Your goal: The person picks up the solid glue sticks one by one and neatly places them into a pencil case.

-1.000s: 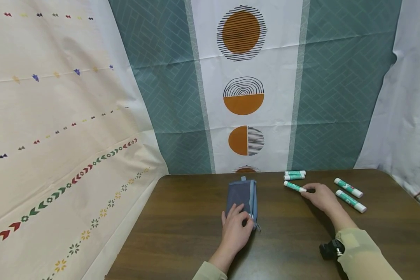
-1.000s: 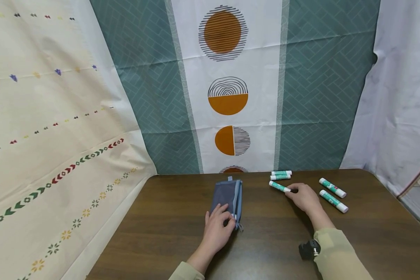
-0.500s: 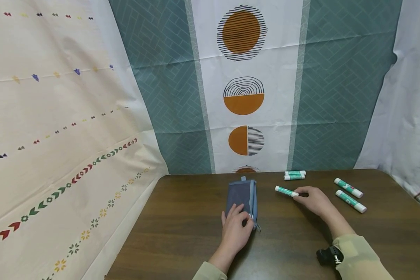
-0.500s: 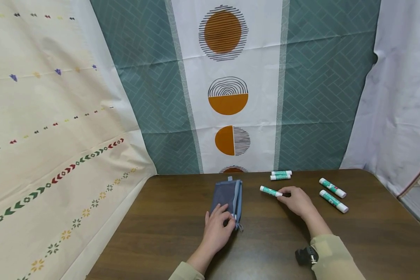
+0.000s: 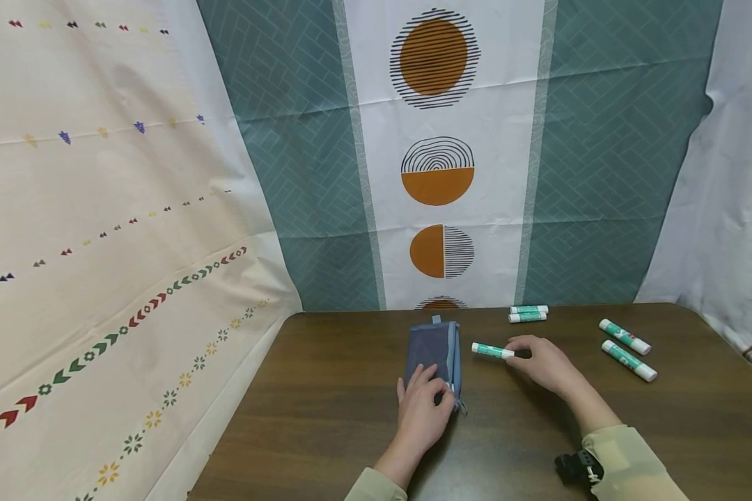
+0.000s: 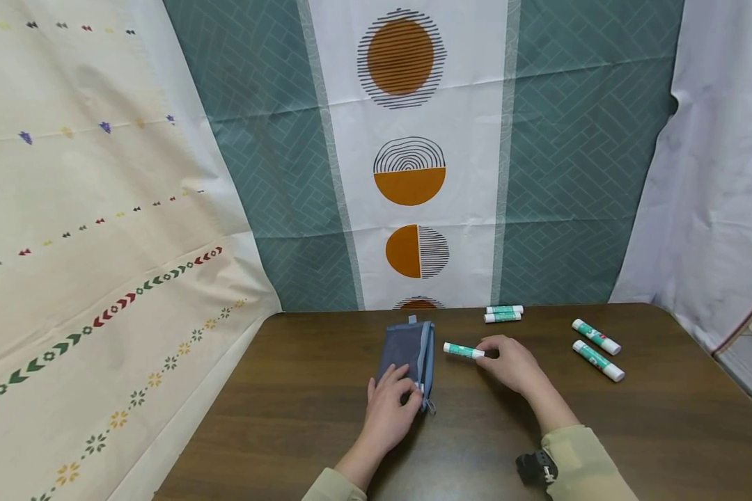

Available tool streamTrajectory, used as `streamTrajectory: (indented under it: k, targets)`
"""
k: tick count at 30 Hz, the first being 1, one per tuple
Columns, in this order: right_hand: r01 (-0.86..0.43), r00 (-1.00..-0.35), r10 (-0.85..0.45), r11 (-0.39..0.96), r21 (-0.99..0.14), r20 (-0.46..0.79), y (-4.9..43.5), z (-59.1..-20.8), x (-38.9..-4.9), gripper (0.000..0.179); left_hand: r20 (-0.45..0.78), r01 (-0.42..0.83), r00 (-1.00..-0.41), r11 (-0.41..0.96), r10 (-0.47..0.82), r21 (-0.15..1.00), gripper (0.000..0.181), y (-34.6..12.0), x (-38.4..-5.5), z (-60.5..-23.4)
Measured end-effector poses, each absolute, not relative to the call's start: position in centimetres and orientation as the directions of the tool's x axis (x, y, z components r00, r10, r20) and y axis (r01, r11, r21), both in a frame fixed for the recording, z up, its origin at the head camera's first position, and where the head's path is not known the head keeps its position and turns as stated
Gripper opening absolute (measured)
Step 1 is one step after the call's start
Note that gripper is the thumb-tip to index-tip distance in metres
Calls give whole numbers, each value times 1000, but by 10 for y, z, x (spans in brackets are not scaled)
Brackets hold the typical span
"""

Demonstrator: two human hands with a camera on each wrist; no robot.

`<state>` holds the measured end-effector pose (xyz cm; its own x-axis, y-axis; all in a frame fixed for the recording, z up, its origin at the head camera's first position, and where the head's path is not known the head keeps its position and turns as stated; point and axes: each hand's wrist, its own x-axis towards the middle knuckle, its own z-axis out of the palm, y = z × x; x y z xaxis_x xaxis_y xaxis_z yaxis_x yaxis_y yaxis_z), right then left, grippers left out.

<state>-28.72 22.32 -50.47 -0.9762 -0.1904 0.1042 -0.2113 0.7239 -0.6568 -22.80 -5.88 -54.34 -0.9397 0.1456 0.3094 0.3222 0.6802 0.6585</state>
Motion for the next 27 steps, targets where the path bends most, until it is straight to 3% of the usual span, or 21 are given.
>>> streamTrajectory:
  k: [7,15,27]
  targets:
    - [-214,-975,-194,727,-652,104,204,-502,-285,29,301,319,-942,674,149,666,19,-59,-229,-544]
    - [-212,-975,-202,722,-659,92,186,-503,-283,11,309,323,-940,680,147,658,20,-59,-230,-544]
    - [-222,-971,-226,719,-659,80,168,-504,-285,5,295,314,-944,683,150,659,19,-58,-228,-541]
